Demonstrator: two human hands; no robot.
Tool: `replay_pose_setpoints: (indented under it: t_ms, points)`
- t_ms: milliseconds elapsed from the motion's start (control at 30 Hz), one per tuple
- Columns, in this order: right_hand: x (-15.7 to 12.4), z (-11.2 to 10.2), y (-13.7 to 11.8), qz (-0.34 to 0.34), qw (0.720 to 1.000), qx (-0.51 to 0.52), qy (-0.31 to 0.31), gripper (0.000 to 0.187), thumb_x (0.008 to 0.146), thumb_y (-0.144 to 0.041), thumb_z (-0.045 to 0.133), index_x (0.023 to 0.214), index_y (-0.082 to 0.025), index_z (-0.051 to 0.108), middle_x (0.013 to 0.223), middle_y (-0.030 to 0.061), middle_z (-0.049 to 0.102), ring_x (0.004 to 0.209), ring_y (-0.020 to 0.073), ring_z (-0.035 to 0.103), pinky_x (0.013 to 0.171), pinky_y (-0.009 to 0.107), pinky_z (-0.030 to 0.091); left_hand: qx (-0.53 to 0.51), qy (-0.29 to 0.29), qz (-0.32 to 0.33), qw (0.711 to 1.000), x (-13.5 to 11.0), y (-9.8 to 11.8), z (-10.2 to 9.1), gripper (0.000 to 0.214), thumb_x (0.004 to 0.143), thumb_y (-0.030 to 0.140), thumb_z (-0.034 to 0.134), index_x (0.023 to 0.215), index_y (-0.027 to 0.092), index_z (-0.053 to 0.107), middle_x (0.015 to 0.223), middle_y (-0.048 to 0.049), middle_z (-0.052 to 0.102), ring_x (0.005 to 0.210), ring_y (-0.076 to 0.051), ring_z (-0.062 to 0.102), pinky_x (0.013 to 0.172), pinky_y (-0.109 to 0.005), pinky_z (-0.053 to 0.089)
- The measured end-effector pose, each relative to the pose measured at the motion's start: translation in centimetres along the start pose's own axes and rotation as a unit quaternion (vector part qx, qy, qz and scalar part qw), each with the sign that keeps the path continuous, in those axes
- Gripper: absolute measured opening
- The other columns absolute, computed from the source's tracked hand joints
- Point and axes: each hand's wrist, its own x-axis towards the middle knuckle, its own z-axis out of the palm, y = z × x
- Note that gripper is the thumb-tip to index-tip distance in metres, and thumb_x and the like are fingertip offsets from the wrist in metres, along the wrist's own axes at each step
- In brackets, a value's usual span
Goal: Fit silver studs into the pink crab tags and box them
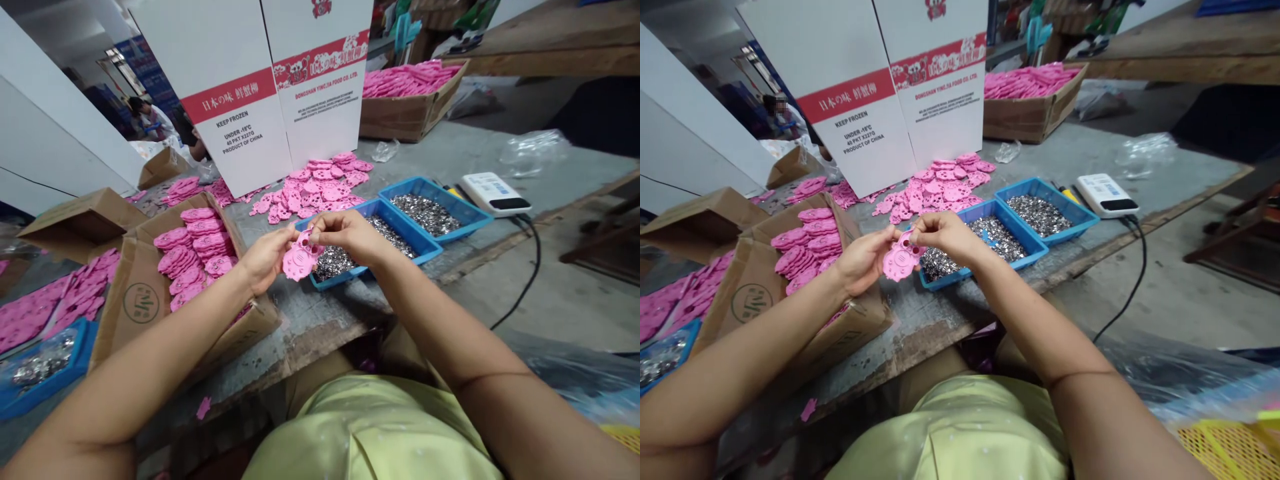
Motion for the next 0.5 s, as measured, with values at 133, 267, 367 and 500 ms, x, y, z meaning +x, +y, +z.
replay_pose_setpoints:
  t_ms: [133, 267, 367, 500]
  points:
    - [1.2, -1.0, -1.6, -0.023, 0.999, -0.019, -0.042, 0.024, 0.065, -0.036, 0.091, 0.061, -0.022, 0.072, 0.068, 0.0009, 0.067, 0.068, 0.0149, 0.057, 0.065, 0.031, 0.049, -0.016, -0.028, 0.001, 0.999, -0.1, 0.2, 0.0, 0.013, 0.095, 0.025, 0.067, 0.092, 0.012, 0.068, 0.074, -0.0066, 0.070, 0.054, -0.014, 0.065, 0.052, -0.025, 0.055]
    - [2.2, -1.2, -0.8, -0.030, 0.989, 0.089, 0.117, 0.020, 0.065, -0.030, 0.089, 0.063, -0.021, 0.071, 0.066, 0.0003, 0.064, 0.063, 0.0128, 0.052, 0.062, 0.030, 0.048, -0.012, -0.017, 0.023, 1.000, -0.2, 0.6, -0.3, 0.019, 0.091, 0.016, 0.062, 0.109, 0.014, 0.064, 0.095, -0.0125, 0.075, 0.073, -0.024, 0.077, 0.063, -0.033, 0.060]
    - [2.1, -0.1, 1.1, -0.021, 0.962, 0.184, 0.199, 0.023, 0.061, -0.027, 0.090, 0.062, -0.021, 0.068, 0.066, -0.0001, 0.062, 0.065, 0.0116, 0.053, 0.063, 0.028, 0.048, 0.001, 0.008, 0.075, 0.997, -0.2, 0.2, -0.5, 0.041, 0.076, 0.005, 0.073, 0.113, 0.018, 0.061, 0.108, -0.0077, 0.073, 0.088, -0.020, 0.076, 0.073, -0.029, 0.059]
    - [0.9, 3.0, 2.7, 0.028, 0.940, 0.275, 0.203, 0.031, 0.053, -0.032, 0.094, 0.065, -0.020, 0.068, 0.067, -0.0004, 0.064, 0.065, 0.0116, 0.056, 0.062, 0.026, 0.050, 0.031, -0.007, 0.145, 0.989, -0.1, -0.5, -0.5, 0.047, 0.072, 0.022, 0.091, 0.111, 0.022, 0.065, 0.116, -0.0029, 0.071, 0.102, -0.016, 0.067, 0.081, -0.024, 0.055]
